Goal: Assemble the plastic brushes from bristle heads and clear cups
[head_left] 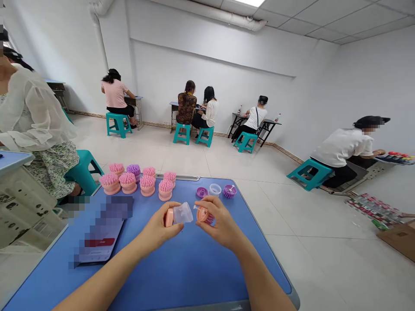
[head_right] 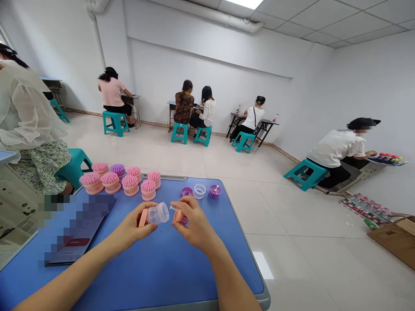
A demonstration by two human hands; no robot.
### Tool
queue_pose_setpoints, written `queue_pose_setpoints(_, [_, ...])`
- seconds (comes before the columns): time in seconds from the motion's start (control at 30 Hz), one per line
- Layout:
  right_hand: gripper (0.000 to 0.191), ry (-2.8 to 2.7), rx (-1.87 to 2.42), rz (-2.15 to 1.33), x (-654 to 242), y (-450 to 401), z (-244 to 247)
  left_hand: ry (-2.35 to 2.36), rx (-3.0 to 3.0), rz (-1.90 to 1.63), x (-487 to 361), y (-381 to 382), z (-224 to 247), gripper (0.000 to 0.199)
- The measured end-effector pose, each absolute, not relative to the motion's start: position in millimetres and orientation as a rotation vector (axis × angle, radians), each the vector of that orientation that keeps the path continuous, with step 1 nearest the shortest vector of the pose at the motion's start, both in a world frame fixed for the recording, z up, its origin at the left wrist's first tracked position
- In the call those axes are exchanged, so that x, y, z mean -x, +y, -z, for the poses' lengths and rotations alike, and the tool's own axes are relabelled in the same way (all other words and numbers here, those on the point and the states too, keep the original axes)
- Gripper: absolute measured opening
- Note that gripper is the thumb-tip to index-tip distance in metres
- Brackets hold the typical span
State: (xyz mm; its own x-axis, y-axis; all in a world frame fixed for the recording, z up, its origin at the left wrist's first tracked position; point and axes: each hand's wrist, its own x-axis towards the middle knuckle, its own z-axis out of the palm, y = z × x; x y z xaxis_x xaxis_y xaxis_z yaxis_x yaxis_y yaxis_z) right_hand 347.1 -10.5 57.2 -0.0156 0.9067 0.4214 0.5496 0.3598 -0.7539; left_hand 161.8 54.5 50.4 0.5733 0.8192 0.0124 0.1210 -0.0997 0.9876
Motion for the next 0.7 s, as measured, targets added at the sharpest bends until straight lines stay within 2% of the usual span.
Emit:
queue_pose_setpoints(0.17, [0.062, -1.846, 1.249, -0.498, -342.5, -11.0, -49.3, 0.861, -1.774, -0.652, -162.0, 56.7, -44.1, 0.042])
queue_pose_setpoints(0.37, [0.071, -1.908, 1.266, -0.577, -339.3, -14.8, -52.5, 0.813, -1.855, -0.527, -159.5, 56.7, -44.9, 0.042])
queue_pose_setpoints(0.5, [0.061, -1.817, 1.262, -0.619, -340.4, -15.2, -57.8, 0.730, -1.679, -0.540, -157.6, 58.2, -49.8, 0.037])
queue_pose_setpoints(0.6, [0.049, -1.825, 1.216, -0.535, -339.2, -13.5, -57.4, 0.726, -1.623, -0.542, -157.8, 57.3, -51.6, 0.028])
queue_pose_setpoints(0.7, [0.046, -1.850, 1.177, -0.472, -337.6, -12.7, -56.4, 0.730, -1.635, -0.531, -158.6, 56.0, -51.9, 0.025])
